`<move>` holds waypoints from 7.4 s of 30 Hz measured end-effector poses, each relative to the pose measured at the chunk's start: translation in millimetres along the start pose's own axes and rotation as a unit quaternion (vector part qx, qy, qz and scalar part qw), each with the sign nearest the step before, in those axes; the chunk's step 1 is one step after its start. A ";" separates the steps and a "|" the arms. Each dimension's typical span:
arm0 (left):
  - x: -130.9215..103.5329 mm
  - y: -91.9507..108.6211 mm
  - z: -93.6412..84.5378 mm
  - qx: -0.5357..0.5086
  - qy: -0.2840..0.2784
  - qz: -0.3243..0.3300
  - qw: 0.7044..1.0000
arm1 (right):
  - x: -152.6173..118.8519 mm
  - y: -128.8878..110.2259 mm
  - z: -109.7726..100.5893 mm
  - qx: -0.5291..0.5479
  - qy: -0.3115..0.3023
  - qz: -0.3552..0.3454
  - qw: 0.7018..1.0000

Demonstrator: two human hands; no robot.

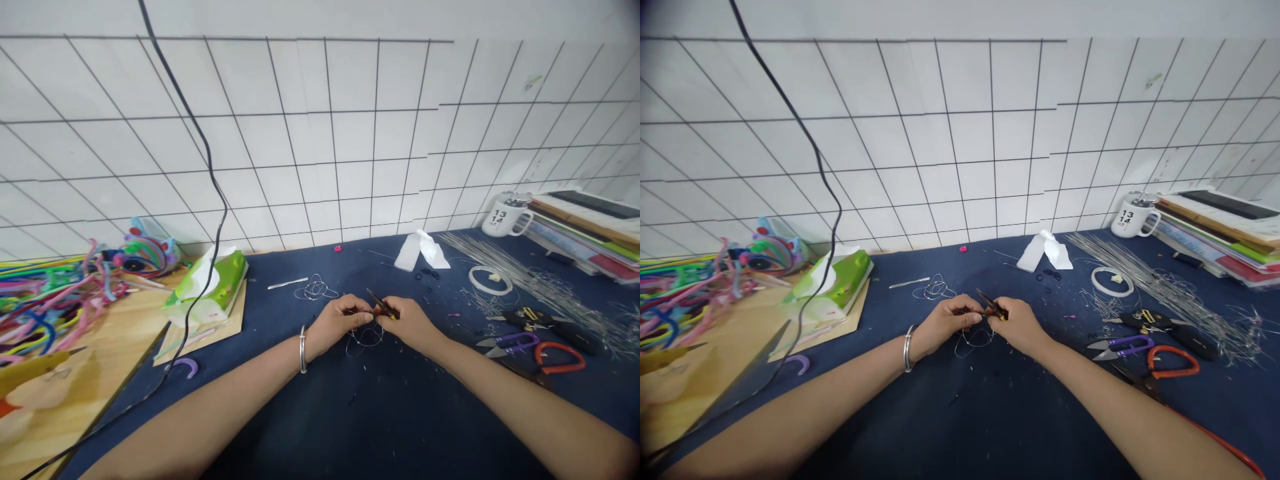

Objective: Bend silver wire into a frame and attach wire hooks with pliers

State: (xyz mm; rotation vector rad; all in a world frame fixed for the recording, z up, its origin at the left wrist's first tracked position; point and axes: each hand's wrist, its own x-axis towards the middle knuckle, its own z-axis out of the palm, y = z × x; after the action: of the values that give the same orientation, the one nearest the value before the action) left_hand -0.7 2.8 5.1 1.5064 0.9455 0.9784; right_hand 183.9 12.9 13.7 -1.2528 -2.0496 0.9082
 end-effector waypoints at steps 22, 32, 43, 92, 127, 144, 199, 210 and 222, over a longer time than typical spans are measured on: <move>-0.9 1.7 2.5 -0.052 0.047 -0.006 0.998 | -2.8 -2.8 3.0 -0.017 -0.024 -0.015 0.999; 2.1 2.0 -7.3 0.011 0.091 0.041 0.995 | 0.6 -0.4 -6.3 -0.158 -0.004 -0.108 0.981; 1.4 0.9 -9.2 0.030 0.132 0.068 0.988 | 1.3 0.6 -19.3 -0.315 -0.041 -0.091 0.944; -3.1 -2.2 -13.9 0.192 0.141 0.146 0.960 | 0.1 -7.7 -22.8 -0.339 -0.080 -0.113 0.931; -7.8 -3.3 -13.9 0.288 0.124 0.206 0.927 | -4.2 -6.5 -20.0 -0.359 -0.063 -0.115 0.924; -9.1 -1.0 -15.2 0.341 0.114 0.231 0.904 | -1.4 -3.3 -17.8 -0.342 -0.073 -0.110 0.930; 0.1 1.4 -14.1 0.009 0.030 0.089 0.996 | 0.1 6.9 -12.6 -0.261 -0.074 -0.153 0.950; 1.2 1.3 -14.3 -0.080 -0.035 0.023 0.996 | -1.1 9.6 -12.6 -0.338 -0.028 -0.244 0.908; -2.8 -1.1 -10.9 0.051 0.020 0.075 0.996 | 0.1 14.6 -14.4 -0.375 -0.017 -0.270 0.887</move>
State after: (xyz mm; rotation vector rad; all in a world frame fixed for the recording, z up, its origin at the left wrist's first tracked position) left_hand -12.0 4.1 4.9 1.6682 0.9316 1.0844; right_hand 202.4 21.5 11.1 -0.8853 -2.6875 -0.1572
